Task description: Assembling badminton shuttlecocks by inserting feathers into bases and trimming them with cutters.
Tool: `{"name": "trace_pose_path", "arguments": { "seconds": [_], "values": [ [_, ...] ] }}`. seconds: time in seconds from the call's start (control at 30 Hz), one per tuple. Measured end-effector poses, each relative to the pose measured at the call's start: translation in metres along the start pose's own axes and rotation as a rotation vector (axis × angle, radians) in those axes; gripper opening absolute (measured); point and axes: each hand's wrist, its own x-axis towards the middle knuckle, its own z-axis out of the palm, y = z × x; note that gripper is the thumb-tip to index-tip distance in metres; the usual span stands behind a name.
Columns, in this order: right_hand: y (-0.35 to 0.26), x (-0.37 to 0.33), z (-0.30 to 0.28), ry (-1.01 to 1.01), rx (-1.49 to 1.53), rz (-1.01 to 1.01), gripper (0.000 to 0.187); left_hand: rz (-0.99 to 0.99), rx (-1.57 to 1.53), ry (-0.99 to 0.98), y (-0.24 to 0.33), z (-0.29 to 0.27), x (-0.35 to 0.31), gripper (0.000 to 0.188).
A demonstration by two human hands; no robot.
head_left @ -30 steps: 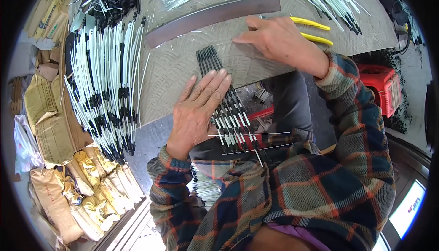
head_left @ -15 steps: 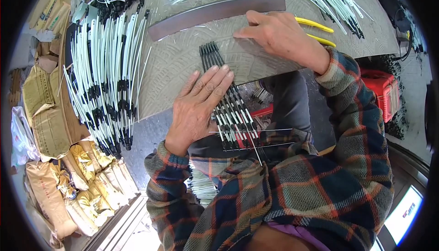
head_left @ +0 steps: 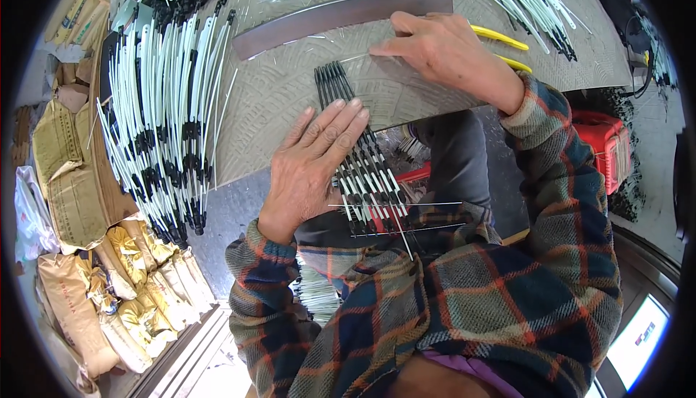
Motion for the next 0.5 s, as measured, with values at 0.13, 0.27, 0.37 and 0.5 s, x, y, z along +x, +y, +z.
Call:
{"name": "trace_pose_path", "arguments": {
  "seconds": [0.13,0.27,0.37,0.5],
  "values": [
    [-0.0022,0.0,-0.0008,0.0,0.001,0.01,0.023,0.018,0.002,0.019,-0.0004,0.0003,0.0002,0.078],
    [-0.0022,-0.0003,-0.001,0.001,-0.012,0.009,0.024,0.018,-0.006,0.02,-0.0003,0.0004,0.0013,0.076],
    [-0.0016,-0.0003,-0.0019,0.003,0.012,0.0,0.024,0.016,-0.003,0.021,0.0004,0.0006,0.0012,0.077],
    [-0.0018,-0.0008,0.0002,0.018,-0.001,-0.003,0.025,0.022,0.019,0.025,-0.0009,0.0021,0.0014,0.077]
  ]
}}
